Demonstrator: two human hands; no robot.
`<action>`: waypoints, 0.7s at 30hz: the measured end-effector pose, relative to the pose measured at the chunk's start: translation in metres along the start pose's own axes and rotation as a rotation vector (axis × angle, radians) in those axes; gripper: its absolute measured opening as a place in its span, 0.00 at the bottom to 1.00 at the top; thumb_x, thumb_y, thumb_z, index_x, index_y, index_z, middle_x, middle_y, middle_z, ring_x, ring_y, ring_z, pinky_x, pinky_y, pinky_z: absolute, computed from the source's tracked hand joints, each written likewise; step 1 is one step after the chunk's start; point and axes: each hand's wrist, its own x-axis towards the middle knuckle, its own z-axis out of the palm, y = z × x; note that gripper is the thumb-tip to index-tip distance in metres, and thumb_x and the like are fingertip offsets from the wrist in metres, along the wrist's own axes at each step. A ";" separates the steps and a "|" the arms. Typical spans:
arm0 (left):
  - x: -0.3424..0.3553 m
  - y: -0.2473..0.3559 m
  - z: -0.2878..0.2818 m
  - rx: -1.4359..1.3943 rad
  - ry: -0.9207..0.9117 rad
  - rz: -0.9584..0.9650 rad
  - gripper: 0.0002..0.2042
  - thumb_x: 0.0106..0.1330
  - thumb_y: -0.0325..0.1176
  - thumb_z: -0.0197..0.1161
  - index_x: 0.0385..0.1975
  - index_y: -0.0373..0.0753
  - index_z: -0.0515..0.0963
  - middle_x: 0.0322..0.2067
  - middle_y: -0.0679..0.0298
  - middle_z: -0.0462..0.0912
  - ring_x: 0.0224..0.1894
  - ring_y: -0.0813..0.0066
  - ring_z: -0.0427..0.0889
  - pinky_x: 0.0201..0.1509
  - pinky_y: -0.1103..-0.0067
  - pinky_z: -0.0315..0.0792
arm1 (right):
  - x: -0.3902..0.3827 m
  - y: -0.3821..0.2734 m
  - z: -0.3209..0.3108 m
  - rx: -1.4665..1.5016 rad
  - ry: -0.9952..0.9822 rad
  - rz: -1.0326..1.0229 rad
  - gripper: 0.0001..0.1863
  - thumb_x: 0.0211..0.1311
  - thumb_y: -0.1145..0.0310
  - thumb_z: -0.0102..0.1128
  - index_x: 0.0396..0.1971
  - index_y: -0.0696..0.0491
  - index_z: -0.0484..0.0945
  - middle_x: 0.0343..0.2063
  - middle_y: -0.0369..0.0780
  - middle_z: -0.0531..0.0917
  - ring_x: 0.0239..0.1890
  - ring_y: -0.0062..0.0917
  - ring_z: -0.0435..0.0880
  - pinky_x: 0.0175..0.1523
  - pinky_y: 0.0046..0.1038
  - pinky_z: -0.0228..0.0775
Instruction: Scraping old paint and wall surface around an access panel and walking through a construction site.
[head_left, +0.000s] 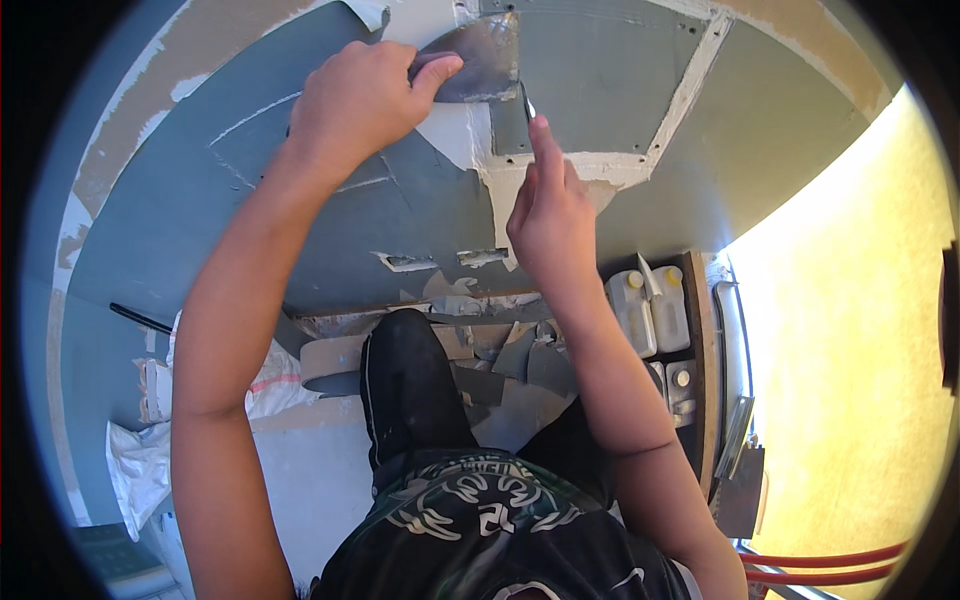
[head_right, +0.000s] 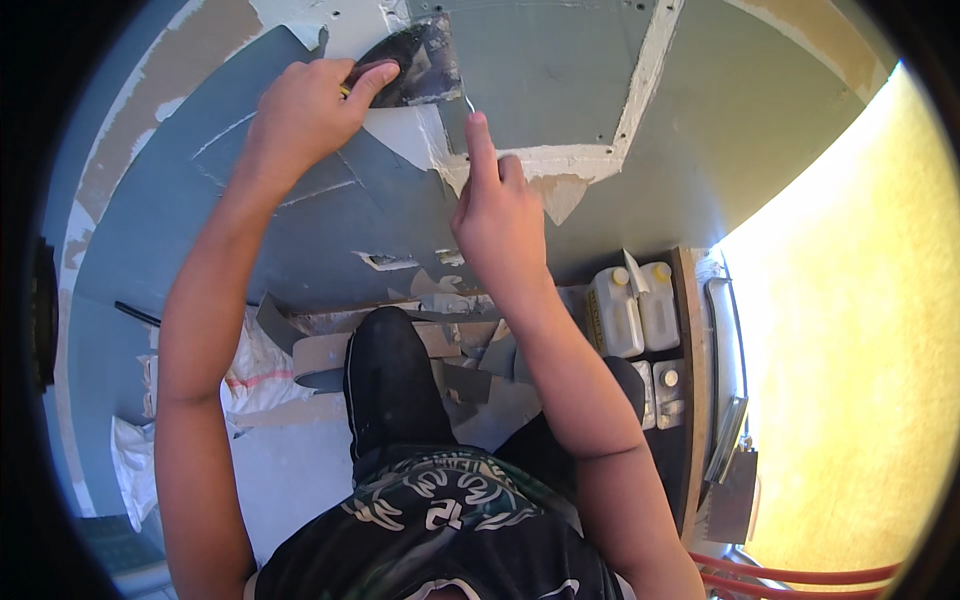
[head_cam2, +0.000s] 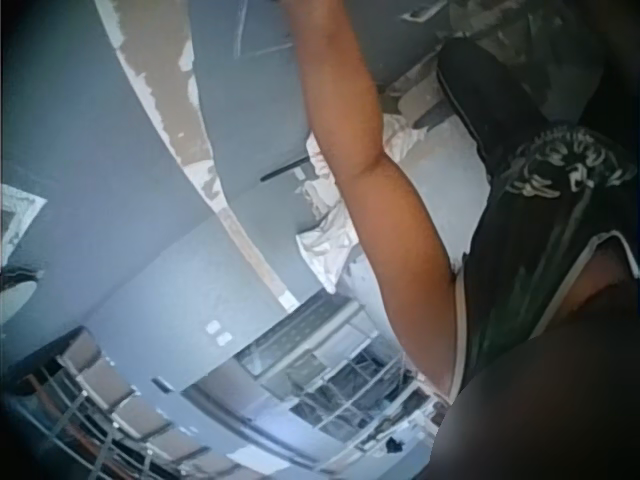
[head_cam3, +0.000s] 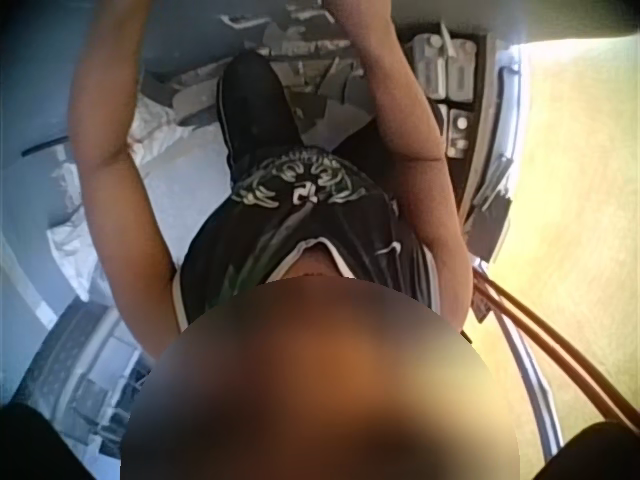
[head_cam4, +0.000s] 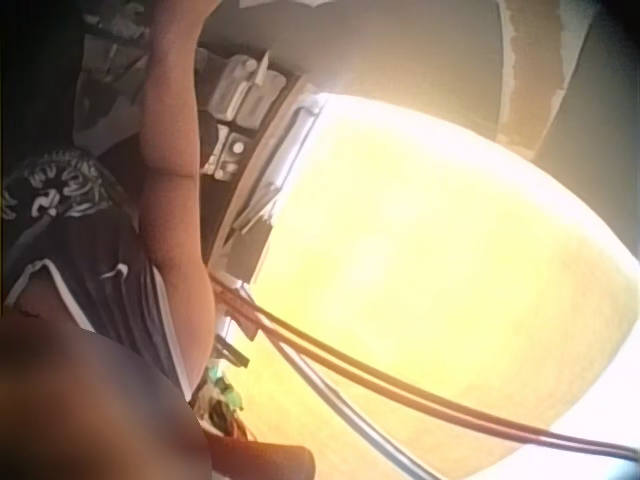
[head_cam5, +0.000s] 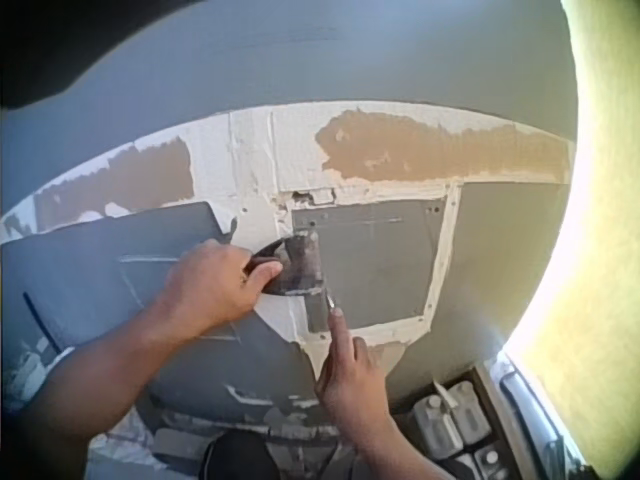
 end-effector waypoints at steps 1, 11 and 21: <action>0.001 0.000 0.001 -0.010 -0.011 -0.006 0.29 0.70 0.60 0.56 0.32 0.35 0.86 0.26 0.46 0.85 0.34 0.43 0.86 0.39 0.56 0.80 | -0.003 0.003 0.002 0.002 0.004 -0.008 0.36 0.62 0.79 0.57 0.72 0.49 0.61 0.31 0.49 0.77 0.25 0.47 0.82 0.32 0.45 0.78; 0.002 -0.005 0.003 -0.020 0.031 0.017 0.29 0.69 0.61 0.56 0.33 0.36 0.86 0.28 0.47 0.86 0.36 0.43 0.86 0.42 0.55 0.80 | -0.007 -0.019 -0.045 -0.065 -0.326 0.238 0.26 0.69 0.79 0.51 0.67 0.52 0.65 0.40 0.55 0.84 0.41 0.51 0.85 0.43 0.47 0.76; -0.004 0.001 -0.007 -0.034 -0.043 -0.017 0.29 0.70 0.61 0.56 0.35 0.36 0.86 0.31 0.47 0.87 0.39 0.45 0.87 0.44 0.56 0.80 | -0.022 -0.027 -0.052 0.168 0.049 0.065 0.29 0.70 0.79 0.53 0.69 0.49 0.64 0.43 0.54 0.84 0.40 0.50 0.85 0.43 0.45 0.77</action>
